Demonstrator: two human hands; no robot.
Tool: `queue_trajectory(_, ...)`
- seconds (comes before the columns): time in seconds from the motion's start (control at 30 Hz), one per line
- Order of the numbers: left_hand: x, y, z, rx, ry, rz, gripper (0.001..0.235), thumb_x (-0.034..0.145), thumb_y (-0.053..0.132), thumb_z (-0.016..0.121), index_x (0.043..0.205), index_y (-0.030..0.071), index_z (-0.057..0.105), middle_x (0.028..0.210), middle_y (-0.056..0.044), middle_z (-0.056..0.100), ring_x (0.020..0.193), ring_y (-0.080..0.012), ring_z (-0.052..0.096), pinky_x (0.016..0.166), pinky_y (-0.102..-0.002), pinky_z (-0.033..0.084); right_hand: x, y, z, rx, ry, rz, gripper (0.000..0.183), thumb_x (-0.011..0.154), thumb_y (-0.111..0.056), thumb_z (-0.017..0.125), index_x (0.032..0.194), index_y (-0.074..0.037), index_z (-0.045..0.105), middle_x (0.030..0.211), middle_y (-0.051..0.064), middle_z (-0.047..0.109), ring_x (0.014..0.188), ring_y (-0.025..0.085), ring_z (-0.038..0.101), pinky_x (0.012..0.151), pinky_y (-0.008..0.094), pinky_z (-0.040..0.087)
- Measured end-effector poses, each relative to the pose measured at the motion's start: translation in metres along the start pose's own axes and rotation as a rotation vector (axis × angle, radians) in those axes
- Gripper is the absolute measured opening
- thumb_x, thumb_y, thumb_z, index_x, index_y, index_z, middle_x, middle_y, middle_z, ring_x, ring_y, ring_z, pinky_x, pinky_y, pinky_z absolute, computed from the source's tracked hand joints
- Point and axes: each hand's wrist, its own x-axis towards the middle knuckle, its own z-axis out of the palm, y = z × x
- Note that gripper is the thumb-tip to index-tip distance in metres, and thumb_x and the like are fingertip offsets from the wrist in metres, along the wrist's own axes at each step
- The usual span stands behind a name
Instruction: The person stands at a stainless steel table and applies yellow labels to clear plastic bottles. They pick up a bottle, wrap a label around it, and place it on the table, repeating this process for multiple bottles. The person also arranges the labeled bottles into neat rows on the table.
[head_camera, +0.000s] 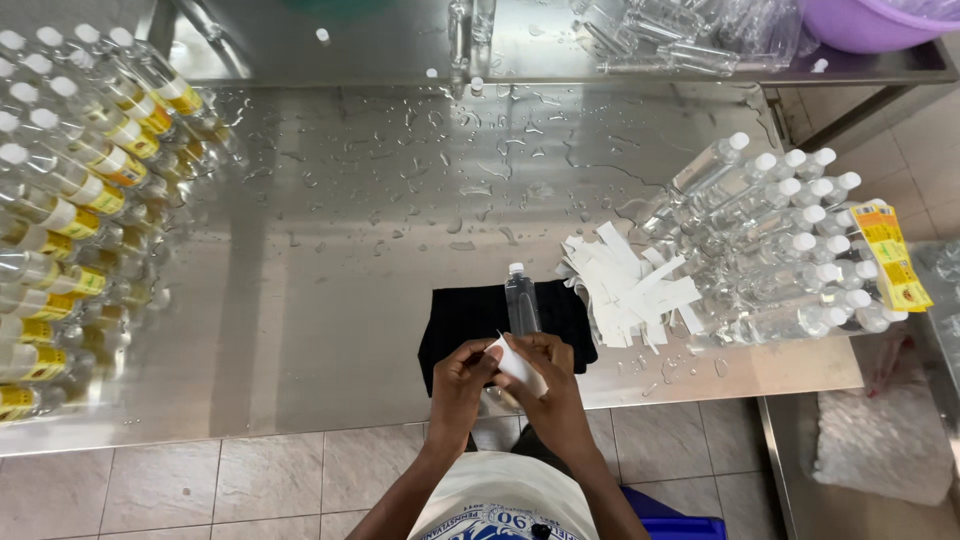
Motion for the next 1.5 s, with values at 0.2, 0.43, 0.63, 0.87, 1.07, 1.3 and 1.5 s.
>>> queue_trajectory(0.2,0.011,-0.019,0.017,0.041,-0.069,0.162,0.022,0.099,0.006,0.077,0.119,0.002,0.085,0.102,-0.007,0.081,0.091,-0.0147,0.076,0.079,-0.026,0.063,0.013,-0.003,-0.011,0.312,0.135,0.119,0.02,0.107,-0.024,0.067,0.105,-0.009,0.08,0.097,0.0,0.075,0.08,0.009,0.062,0.071,0.027,0.049)
queue_trajectory(0.43,0.034,-0.052,0.037,0.094,0.057,0.165,0.017,0.1,0.01,0.076,0.115,0.004,0.08,0.087,-0.003,0.072,0.076,-0.0097,0.063,0.068,-0.026,0.05,0.033,0.055,-0.047,0.487,0.419,0.488,0.015,0.102,-0.009,0.068,0.1,-0.002,0.081,0.082,0.01,0.078,0.073,0.018,0.07,0.073,0.032,0.06)
queue_trajectory(0.63,0.056,-0.034,0.029,-0.292,0.394,0.201,0.035,0.102,0.018,0.07,0.131,-0.001,0.069,0.118,-0.016,0.075,0.111,-0.0293,0.077,0.102,-0.045,0.069,0.081,0.198,-0.13,0.84,0.61,0.674,0.005,0.102,-0.007,0.066,0.097,-0.006,0.066,0.069,0.005,0.057,0.056,0.017,0.051,0.052,0.031,0.042)
queue_trajectory(0.87,0.071,-0.05,0.04,-0.024,0.405,0.378,0.042,0.108,0.011,0.07,0.15,0.008,0.063,0.119,-0.01,0.073,0.113,-0.0199,0.072,0.098,-0.039,0.061,0.109,0.281,-0.178,-0.328,0.439,0.513,0.075,0.101,-0.038,0.077,0.16,0.002,0.054,0.1,0.013,0.081,0.098,0.04,0.078,0.089,0.062,0.063)
queue_trajectory(1.07,0.075,-0.073,0.109,0.072,0.196,0.313,0.04,0.1,0.013,0.081,0.14,0.011,0.072,0.114,-0.011,0.081,0.11,-0.0186,0.076,0.098,-0.038,0.06,0.085,0.141,-0.141,0.411,-0.073,0.182,0.036,0.097,0.006,0.07,0.126,-0.01,0.085,0.109,0.012,0.086,0.097,0.024,0.076,0.082,0.038,0.065)
queue_trajectory(1.3,0.053,-0.069,0.151,0.3,0.234,0.379,0.03,0.104,0.016,0.077,0.133,0.015,0.073,0.121,-0.009,0.079,0.121,-0.0274,0.075,0.105,-0.051,0.058,0.075,0.127,-0.145,0.48,-0.053,0.351,0.014,0.101,-0.002,0.074,0.11,-0.002,0.086,0.083,0.017,0.076,0.075,0.023,0.074,0.074,0.039,0.065)
queue_trajectory(1.5,0.043,-0.078,0.176,0.371,0.062,0.368,0.038,0.11,0.005,0.057,0.144,0.014,0.069,0.129,-0.017,0.077,0.131,-0.0423,0.07,0.111,-0.067,0.052,0.058,0.134,-0.145,0.499,0.004,0.309,0.021,0.103,0.001,0.068,0.119,0.001,0.082,0.087,0.018,0.076,0.078,0.023,0.074,0.08,0.042,0.062)
